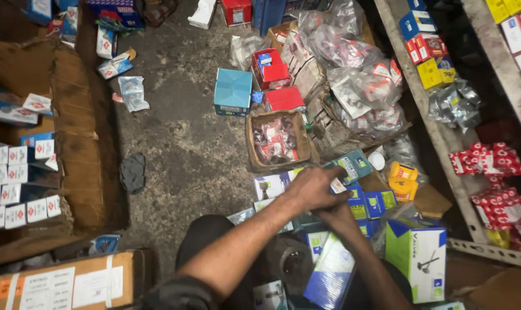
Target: The person crouches in a cluttered spare-parts storeroom, picks up small product boxes from the floor and shelves, turns them over to read the labels, and places them back on the shelving or into piles, sorting the boxes by type.
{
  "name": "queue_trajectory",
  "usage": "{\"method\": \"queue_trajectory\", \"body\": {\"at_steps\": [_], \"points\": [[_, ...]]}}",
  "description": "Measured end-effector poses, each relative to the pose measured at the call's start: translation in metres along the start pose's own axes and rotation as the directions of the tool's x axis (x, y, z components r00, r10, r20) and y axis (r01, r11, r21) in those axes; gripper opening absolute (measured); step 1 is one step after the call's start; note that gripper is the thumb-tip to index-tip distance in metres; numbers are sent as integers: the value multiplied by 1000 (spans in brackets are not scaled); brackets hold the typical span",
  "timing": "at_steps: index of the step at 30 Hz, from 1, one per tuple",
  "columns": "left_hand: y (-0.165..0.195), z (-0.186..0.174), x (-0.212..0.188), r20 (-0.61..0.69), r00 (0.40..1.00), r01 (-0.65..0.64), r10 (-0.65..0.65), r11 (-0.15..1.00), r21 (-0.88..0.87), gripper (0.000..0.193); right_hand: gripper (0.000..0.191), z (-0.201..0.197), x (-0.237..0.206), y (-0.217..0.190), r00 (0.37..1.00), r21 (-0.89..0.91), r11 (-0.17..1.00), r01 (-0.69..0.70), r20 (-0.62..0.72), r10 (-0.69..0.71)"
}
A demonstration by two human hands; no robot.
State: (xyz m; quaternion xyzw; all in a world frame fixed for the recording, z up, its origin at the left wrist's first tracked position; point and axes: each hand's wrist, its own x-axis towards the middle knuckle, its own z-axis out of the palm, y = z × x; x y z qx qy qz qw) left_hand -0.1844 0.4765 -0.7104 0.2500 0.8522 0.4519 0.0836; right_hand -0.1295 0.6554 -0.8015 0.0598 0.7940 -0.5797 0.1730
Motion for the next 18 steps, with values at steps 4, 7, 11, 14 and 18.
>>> {"method": "queue_trajectory", "body": {"at_steps": [4, 7, 11, 14, 18], "points": [[8, -3, 0, -39, 993, -113, 111, 993, -41, 57, 52, 1, -2, -11, 995, 147, 984, 96, -14, -95], [12, -2, -1, -90, 978, -200, 188, 967, -159, 55, 44, 2, -3, -27, 995, -47, 996, 75, -69, -78], [17, -1, -3, -107, 990, -119, 96, 964, -237, 51, 38, 2, -15, -62, 976, -207, 966, 156, -118, -183], [22, -3, 0, -103, 995, 2, -15, 993, -121, 51, 39, 0, -24, -94, 967, -228, 953, 201, -112, -230], [37, -1, 0, -188, 964, 156, -187, 973, -168, 60, 41, -2, -32, -125, 987, -362, 932, 18, -143, -75]]}}
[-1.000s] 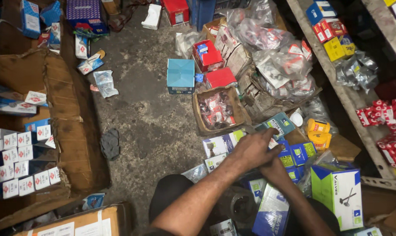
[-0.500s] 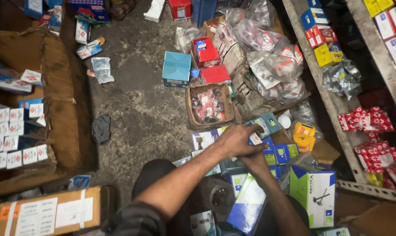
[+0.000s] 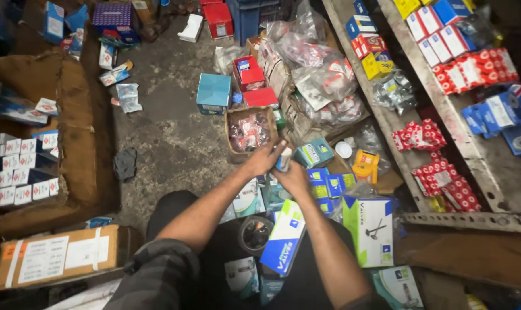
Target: The person crouches in a cluttered spare-parts storeroom, picks up small product boxes from the floor and shelves, turns them over to read the labels, and places them back on the shelving or into piles, sorting the boxes by type.
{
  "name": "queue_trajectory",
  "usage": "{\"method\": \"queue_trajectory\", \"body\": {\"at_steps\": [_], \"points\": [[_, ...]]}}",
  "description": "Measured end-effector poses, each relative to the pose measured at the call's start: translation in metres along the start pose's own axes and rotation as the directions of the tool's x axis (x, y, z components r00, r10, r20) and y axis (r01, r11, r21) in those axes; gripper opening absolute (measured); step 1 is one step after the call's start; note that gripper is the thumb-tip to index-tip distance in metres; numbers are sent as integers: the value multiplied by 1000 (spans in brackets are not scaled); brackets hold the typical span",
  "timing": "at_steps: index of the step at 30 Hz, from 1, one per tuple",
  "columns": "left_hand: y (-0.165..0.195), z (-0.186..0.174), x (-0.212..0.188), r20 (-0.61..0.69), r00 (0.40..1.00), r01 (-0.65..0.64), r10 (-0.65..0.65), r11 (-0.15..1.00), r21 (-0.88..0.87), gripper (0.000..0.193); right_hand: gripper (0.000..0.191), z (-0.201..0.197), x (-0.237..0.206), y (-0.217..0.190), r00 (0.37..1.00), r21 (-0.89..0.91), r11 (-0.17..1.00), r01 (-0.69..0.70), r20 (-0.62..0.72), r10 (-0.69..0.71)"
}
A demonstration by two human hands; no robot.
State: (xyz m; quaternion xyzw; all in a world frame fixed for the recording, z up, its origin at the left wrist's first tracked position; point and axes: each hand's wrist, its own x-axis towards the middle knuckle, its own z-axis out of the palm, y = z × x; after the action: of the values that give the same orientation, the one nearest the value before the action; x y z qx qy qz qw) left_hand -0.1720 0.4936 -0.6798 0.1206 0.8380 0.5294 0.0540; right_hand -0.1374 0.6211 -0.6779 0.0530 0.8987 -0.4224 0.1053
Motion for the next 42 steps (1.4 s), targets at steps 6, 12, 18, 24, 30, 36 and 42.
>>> {"method": "queue_trajectory", "body": {"at_steps": [6, 12, 18, 24, 30, 36, 42], "points": [[27, 12, -14, 57, 998, 29, -30, 1000, 10, 70, 43, -25, -20, -6, 997, 88, 994, 63, 38, -67], [57, 25, -18, 196, 979, 31, -57, 991, 132, 70, 53, -61, -46, -15, 1000, 9, 1000, -2, 25, 2], [96, 14, -5, 470, 820, 157, -326, 919, 362, 70, 62, -81, -65, -16, 1000, -30, 1000, -4, -28, 3], [142, 2, 25, 426, 666, 102, -612, 641, 761, 70, 55, -82, -68, -20, 998, -64, 997, -53, 42, 56], [134, -8, 53, 445, 577, -30, -685, 527, 850, 70, 45, -62, -62, -19, 999, -90, 995, 34, -7, -35], [104, -8, 83, 505, 500, -137, -703, 512, 848, 70, 51, -49, -32, 1, 989, -1, 989, 146, 21, -146], [71, 13, 125, 617, 409, -312, -672, 532, 787, 71, 44, -34, 6, 37, 978, 43, 999, -31, 207, 22]]}}
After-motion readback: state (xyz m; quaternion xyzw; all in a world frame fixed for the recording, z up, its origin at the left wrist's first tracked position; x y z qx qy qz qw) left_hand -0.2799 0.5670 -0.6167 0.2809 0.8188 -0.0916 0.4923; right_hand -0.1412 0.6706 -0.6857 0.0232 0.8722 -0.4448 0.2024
